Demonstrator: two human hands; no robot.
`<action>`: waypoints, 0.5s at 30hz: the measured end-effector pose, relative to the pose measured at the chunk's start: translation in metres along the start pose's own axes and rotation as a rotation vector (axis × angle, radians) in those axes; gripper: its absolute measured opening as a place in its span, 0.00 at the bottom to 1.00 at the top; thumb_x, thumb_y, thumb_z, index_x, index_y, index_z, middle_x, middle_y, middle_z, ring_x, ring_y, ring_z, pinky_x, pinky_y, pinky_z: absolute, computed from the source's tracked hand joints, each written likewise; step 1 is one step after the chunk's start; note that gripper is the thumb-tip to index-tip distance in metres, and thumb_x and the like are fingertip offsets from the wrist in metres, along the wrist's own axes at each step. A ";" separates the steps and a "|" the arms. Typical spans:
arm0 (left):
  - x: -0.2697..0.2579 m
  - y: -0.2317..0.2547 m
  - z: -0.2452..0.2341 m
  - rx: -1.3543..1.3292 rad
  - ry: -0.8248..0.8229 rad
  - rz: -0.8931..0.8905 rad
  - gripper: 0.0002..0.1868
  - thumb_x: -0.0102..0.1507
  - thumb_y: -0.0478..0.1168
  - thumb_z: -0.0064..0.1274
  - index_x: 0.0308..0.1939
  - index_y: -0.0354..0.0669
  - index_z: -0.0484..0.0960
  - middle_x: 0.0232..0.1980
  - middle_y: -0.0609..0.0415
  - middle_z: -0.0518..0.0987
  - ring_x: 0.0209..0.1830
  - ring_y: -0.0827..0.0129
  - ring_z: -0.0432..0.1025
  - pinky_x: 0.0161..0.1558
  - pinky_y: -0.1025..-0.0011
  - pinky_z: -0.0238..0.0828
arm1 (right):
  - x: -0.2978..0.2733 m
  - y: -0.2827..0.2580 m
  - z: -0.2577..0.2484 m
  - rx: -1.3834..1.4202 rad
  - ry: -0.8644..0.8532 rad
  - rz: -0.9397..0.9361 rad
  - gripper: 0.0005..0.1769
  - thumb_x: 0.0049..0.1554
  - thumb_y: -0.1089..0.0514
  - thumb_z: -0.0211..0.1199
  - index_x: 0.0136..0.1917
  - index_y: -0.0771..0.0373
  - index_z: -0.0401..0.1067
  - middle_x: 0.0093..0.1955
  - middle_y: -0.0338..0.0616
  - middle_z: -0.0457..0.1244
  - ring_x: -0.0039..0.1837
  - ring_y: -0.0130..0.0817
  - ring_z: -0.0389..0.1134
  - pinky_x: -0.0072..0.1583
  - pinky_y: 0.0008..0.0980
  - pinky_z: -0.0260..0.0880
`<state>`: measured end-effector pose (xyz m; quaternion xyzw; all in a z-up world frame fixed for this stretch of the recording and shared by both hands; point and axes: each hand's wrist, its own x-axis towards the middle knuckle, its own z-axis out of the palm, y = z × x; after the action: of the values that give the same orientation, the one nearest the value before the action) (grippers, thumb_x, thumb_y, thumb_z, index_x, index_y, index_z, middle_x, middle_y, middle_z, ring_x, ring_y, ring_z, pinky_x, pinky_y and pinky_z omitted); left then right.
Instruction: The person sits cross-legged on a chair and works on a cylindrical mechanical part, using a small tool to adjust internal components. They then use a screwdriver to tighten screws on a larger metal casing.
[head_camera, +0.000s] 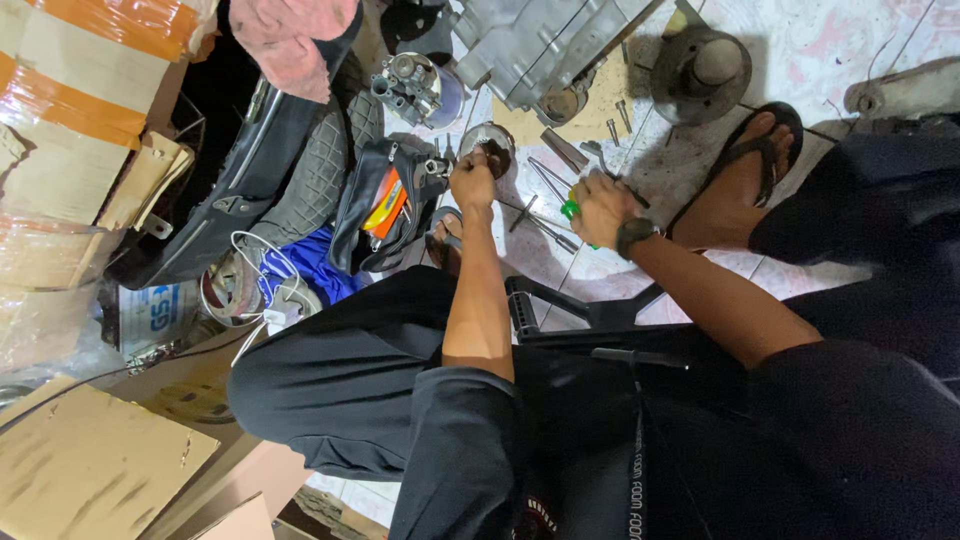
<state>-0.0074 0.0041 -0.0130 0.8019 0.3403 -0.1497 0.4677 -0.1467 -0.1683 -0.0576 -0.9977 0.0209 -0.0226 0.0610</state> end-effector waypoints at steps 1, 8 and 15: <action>0.003 -0.004 0.002 0.006 -0.001 -0.007 0.16 0.60 0.52 0.47 0.38 0.45 0.82 0.39 0.48 0.81 0.44 0.57 0.75 0.46 0.63 0.70 | -0.006 -0.014 -0.002 -0.194 0.084 0.089 0.09 0.42 0.50 0.61 0.38 0.49 0.73 0.39 0.37 0.59 0.47 0.37 0.61 0.53 0.37 0.61; -0.019 0.009 0.003 -0.073 -0.044 -0.041 0.13 0.62 0.47 0.45 0.36 0.44 0.81 0.30 0.56 0.81 0.31 0.67 0.74 0.34 0.75 0.72 | -0.019 -0.004 0.016 -0.093 -0.205 -0.113 0.21 0.45 0.49 0.56 0.46 0.67 0.70 0.40 0.54 0.62 0.41 0.49 0.65 0.43 0.49 0.60; -0.004 -0.004 0.013 -0.087 -0.059 -0.032 0.14 0.62 0.47 0.45 0.34 0.44 0.82 0.29 0.57 0.81 0.28 0.68 0.72 0.31 0.74 0.70 | -0.024 -0.003 0.020 -0.123 -0.244 -0.170 0.19 0.39 0.49 0.57 0.39 0.65 0.69 0.34 0.49 0.60 0.37 0.46 0.62 0.42 0.48 0.57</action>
<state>-0.0122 -0.0076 -0.0202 0.7705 0.3451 -0.1658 0.5097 -0.1696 -0.1618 -0.0780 -0.9930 -0.0700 0.0949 -0.0004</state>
